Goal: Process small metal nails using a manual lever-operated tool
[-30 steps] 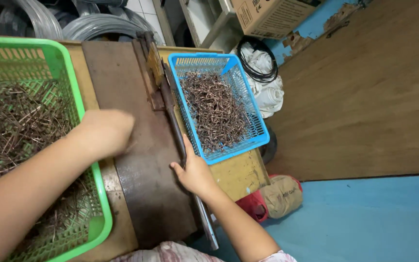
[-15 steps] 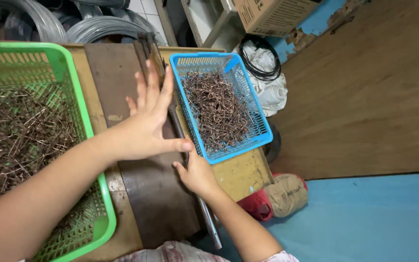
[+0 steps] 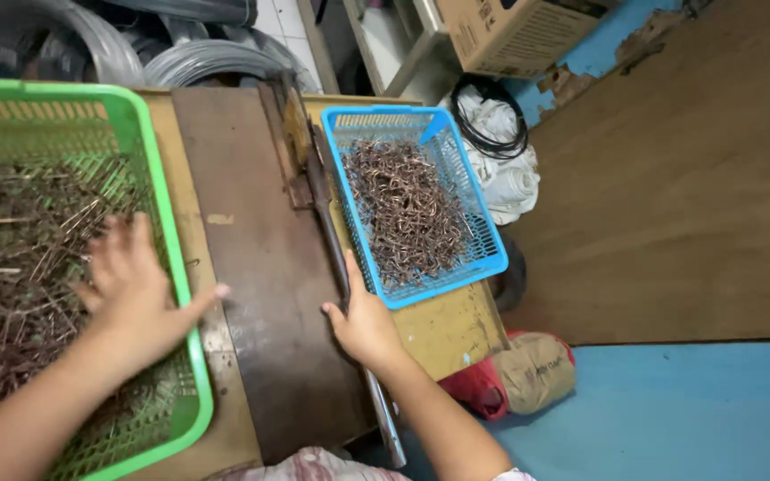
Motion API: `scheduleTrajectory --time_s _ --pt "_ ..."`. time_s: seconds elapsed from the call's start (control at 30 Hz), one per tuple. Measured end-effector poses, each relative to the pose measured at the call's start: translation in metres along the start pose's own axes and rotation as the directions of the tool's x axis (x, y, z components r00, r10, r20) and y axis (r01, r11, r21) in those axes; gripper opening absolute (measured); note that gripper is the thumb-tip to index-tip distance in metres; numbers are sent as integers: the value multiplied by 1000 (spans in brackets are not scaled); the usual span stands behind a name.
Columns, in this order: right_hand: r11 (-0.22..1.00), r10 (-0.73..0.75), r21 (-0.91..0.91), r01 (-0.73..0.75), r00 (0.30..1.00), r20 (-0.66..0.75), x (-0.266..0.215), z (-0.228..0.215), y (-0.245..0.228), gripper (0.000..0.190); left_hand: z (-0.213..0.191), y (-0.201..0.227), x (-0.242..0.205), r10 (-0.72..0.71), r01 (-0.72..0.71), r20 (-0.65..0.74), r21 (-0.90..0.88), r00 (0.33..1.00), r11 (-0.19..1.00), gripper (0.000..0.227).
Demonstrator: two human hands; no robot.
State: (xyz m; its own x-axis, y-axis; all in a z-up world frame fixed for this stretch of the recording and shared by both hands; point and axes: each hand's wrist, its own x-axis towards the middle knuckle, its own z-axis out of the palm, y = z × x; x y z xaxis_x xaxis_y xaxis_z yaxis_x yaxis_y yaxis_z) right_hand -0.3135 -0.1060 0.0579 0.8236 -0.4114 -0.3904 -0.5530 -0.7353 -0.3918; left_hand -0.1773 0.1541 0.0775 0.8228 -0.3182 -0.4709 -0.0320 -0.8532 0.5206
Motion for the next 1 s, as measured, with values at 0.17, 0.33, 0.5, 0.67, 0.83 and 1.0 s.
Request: scheduleTrajectory --time_s 0.17,0.33,0.5,0.67,0.83,1.0 --pt "998 -66 -21 65 996 -67 9 11 13 99 4 -52 25 -39 10 -415 -71 909 997 134" --pt "997 -80 13 81 992 -101 10 14 17 97 2 -67 55 -104 90 -424 -52 900 995 138" --pt "998 -55 -3 55 994 -97 18 18 23 96 10 -80 76 -180 192 -369 -6 912 981 135" --pt "999 -47 -6 47 992 -117 23 20 30 95 -5 -59 64 -195 194 -180 -19 964 981 108" --pt "999 -35 7 36 993 -115 28 19 34 96 19 -91 104 -119 111 -355 -44 927 993 87" --pt "997 -72 -17 70 987 -144 39 24 46 96 28 -100 125 -106 81 -397 -80 912 994 63"
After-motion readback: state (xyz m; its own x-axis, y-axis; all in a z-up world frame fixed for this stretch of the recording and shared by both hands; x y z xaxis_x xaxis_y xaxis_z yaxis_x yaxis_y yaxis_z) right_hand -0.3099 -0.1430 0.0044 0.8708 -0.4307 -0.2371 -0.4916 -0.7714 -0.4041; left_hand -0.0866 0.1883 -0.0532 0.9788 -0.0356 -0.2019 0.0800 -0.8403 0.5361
